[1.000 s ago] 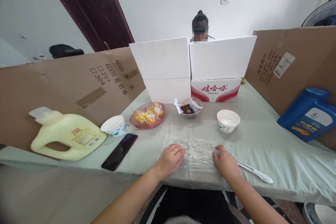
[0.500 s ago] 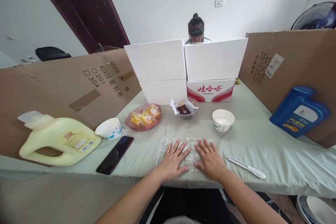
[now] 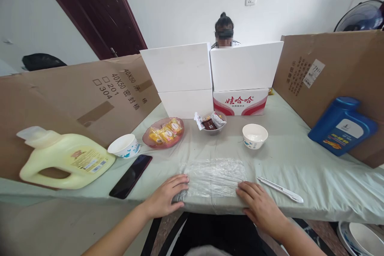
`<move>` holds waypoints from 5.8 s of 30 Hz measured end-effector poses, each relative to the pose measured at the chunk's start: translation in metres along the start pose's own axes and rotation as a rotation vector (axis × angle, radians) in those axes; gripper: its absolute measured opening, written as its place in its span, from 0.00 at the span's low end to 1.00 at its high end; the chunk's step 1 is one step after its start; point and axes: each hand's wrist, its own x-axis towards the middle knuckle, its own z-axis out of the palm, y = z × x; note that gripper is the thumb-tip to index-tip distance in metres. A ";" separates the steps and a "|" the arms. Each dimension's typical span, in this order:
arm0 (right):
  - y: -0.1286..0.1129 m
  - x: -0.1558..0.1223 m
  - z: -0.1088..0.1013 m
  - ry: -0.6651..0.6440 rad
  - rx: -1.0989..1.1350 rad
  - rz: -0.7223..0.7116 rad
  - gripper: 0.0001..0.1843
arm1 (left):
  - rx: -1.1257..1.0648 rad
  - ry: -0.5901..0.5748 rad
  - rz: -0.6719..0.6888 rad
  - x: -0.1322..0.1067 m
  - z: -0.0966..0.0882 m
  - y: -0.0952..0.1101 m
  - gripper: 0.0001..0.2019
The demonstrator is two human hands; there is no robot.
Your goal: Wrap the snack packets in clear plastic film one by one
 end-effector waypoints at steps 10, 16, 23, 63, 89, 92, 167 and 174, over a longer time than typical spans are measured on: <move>-0.006 0.004 -0.011 0.096 0.296 0.263 0.11 | -0.212 0.172 -0.192 0.007 -0.001 0.006 0.06; 0.005 0.048 -0.007 0.185 0.301 0.554 0.14 | -0.063 0.267 -0.477 0.046 0.003 -0.007 0.06; -0.005 0.049 -0.010 0.026 0.466 0.374 0.24 | -0.048 0.314 -0.479 0.040 0.015 -0.013 0.07; -0.033 0.102 0.034 -0.003 -0.061 -0.088 0.39 | 0.147 -0.085 -0.315 0.071 0.049 0.037 0.38; -0.028 -0.010 -0.036 0.116 0.180 -0.041 0.13 | -0.078 0.016 0.083 0.068 0.064 0.079 0.19; -0.025 0.029 -0.048 0.112 0.323 0.092 0.12 | -0.172 0.000 0.063 0.067 0.059 0.076 0.25; -0.043 0.065 -0.006 0.051 0.182 0.031 0.14 | -0.085 0.183 0.008 0.138 0.061 0.030 0.14; -0.004 0.121 -0.007 0.010 0.021 0.202 0.13 | -0.181 0.224 -0.031 0.139 0.068 0.019 0.31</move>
